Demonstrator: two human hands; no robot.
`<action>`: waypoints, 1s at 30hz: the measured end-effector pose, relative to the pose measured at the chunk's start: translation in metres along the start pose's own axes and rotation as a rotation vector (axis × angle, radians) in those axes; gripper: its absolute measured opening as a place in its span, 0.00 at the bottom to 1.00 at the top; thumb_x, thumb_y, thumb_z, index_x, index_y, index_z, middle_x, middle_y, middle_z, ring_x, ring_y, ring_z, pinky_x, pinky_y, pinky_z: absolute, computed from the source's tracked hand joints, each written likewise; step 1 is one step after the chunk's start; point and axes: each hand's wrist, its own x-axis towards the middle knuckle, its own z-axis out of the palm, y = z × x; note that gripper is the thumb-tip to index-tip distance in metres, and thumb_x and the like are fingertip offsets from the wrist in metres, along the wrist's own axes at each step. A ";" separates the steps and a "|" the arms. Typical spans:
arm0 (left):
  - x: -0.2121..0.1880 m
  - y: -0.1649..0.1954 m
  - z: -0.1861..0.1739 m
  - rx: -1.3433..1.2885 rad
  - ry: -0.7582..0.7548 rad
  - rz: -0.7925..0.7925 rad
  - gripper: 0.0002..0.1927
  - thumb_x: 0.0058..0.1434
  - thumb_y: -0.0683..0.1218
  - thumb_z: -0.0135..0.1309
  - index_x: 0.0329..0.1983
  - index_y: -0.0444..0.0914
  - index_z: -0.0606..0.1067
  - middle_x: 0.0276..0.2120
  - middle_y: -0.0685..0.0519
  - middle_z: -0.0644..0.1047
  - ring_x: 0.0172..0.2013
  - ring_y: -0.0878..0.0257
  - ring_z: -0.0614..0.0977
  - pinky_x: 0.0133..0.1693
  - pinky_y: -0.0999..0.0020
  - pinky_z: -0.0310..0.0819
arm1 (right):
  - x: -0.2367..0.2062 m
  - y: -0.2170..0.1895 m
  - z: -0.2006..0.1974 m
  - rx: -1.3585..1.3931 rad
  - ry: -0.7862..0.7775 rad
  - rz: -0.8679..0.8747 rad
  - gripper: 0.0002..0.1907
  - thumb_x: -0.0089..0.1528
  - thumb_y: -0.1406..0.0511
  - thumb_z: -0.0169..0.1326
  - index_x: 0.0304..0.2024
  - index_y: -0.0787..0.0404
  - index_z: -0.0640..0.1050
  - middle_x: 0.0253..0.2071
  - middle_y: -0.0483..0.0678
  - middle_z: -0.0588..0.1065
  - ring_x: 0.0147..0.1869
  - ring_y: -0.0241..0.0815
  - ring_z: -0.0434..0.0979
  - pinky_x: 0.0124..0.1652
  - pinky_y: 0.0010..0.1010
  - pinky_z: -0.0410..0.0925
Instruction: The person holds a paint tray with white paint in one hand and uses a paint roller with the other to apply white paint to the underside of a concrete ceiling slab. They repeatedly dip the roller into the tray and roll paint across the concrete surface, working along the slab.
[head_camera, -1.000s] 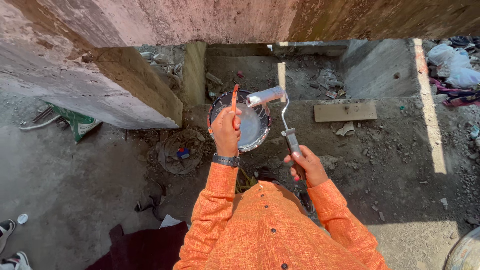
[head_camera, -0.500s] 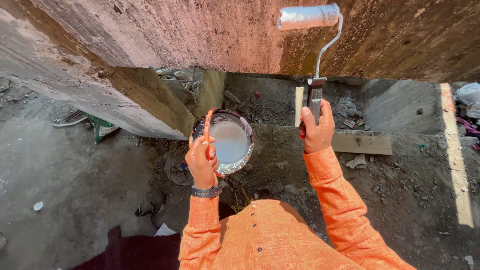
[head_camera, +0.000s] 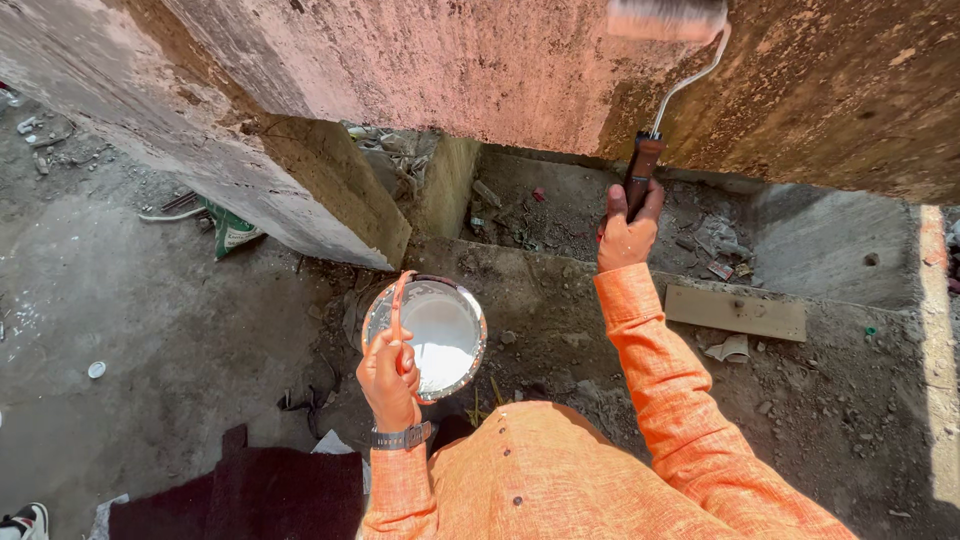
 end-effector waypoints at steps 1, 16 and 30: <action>0.002 0.000 -0.006 -0.006 0.006 -0.003 0.11 0.67 0.41 0.42 0.40 0.31 0.75 0.18 0.58 0.65 0.14 0.76 0.57 0.16 0.76 0.45 | -0.004 0.006 -0.001 -0.007 0.020 0.038 0.18 0.70 0.59 0.57 0.55 0.60 0.66 0.30 0.41 0.69 0.23 0.30 0.65 0.22 0.26 0.61; 0.032 0.034 -0.059 -0.003 0.009 0.025 0.11 0.66 0.40 0.40 0.40 0.31 0.74 0.18 0.57 0.65 0.13 0.75 0.57 0.15 0.76 0.44 | 0.040 -0.054 0.037 0.047 0.025 -0.211 0.20 0.72 0.59 0.54 0.60 0.62 0.66 0.32 0.42 0.69 0.22 0.30 0.65 0.21 0.24 0.61; 0.050 0.050 -0.064 0.060 -0.074 -0.032 0.11 0.66 0.41 0.41 0.39 0.31 0.75 0.18 0.58 0.65 0.13 0.75 0.57 0.15 0.76 0.45 | -0.019 -0.004 0.050 -0.105 0.075 -0.013 0.21 0.70 0.55 0.56 0.54 0.61 0.67 0.27 0.42 0.67 0.21 0.31 0.65 0.21 0.27 0.61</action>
